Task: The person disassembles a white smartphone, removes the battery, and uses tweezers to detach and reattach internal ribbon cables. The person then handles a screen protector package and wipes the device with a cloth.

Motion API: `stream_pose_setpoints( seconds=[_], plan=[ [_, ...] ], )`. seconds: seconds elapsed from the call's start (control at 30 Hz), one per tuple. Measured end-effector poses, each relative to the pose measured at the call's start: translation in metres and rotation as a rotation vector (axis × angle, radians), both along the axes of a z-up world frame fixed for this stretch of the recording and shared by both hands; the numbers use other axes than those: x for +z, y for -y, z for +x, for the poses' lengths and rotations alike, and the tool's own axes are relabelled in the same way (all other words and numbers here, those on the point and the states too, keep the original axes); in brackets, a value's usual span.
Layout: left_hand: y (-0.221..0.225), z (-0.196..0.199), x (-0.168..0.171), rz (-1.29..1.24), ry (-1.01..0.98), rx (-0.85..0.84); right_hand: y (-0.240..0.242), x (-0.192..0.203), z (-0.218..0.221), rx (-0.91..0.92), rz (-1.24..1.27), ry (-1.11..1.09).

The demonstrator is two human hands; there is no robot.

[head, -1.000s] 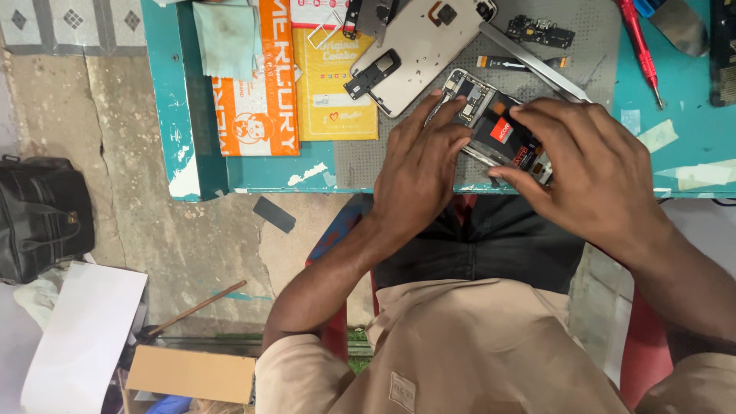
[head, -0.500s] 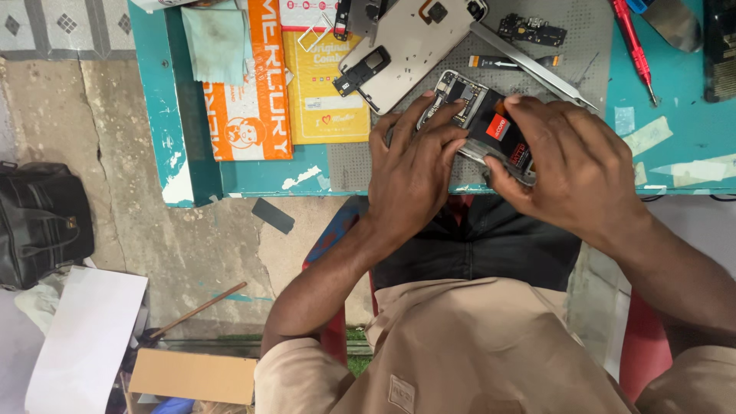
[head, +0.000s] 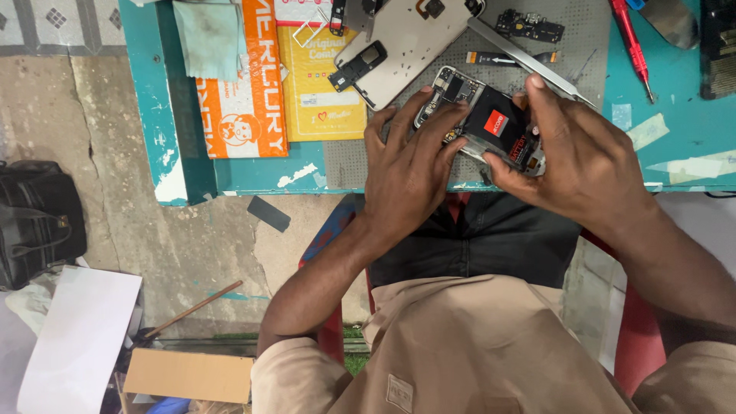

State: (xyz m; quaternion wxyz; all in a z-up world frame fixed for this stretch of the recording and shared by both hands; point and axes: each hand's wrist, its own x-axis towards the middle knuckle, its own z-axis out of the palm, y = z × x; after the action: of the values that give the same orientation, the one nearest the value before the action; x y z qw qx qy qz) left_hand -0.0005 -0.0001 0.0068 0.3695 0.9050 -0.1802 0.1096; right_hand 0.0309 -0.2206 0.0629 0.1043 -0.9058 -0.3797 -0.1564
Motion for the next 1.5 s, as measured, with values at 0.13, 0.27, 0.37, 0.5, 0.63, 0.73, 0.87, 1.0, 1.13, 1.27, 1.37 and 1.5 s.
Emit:
stream_pose_setpoints(
  seconds=[0.13, 0.27, 0.37, 0.5, 0.63, 0.73, 0.87, 1.0, 1.13, 1.27, 1.37, 1.5],
  plan=[
    [-0.002, -0.002, -0.002, 0.120, 0.083, -0.015, 0.003, -0.002, 0.003, 0.038, 0.023, -0.005],
    [0.001, -0.004, -0.006, 0.210, 0.149, -0.018, 0.003, -0.006, 0.005, 0.073, 0.082, 0.022],
    [0.005, -0.003, -0.011, 0.256, 0.180, -0.005, 0.004, -0.011, 0.006, 0.083, 0.107, 0.017],
    [0.009, -0.004, -0.013, 0.355, 0.237, 0.019, 0.009, -0.018, 0.005, 0.074, 0.234, -0.129],
    [0.009, -0.005, -0.013, 0.390, 0.228, 0.019, 0.017, -0.025, 0.003, 0.045, 0.336, -0.297],
    [0.011, -0.005, -0.012, 0.393, 0.221, 0.028, 0.022, -0.029, 0.002, 0.038, 0.366, -0.364],
    [0.012, -0.004, -0.015, 0.358, 0.213, 0.046, 0.029, -0.037, 0.002, 0.003, 0.413, -0.417],
    [0.013, -0.005, -0.018, 0.345, 0.213, 0.060, 0.035, -0.045, 0.004, 0.018, 0.539, -0.444],
    [0.014, -0.007, -0.020, 0.339, 0.190, 0.076, 0.039, -0.050, 0.001, -0.004, 0.611, -0.459],
    [0.014, -0.007, -0.020, 0.337, 0.194, 0.079, 0.047, -0.056, 0.000, 0.004, 0.652, -0.474],
    [0.013, -0.007, -0.021, 0.346, 0.179, 0.061, 0.051, -0.060, -0.003, 0.002, 0.685, -0.518],
    [0.011, -0.008, -0.021, 0.354, 0.199, 0.042, 0.050, -0.060, -0.004, -0.028, 0.671, -0.541]
  ],
)
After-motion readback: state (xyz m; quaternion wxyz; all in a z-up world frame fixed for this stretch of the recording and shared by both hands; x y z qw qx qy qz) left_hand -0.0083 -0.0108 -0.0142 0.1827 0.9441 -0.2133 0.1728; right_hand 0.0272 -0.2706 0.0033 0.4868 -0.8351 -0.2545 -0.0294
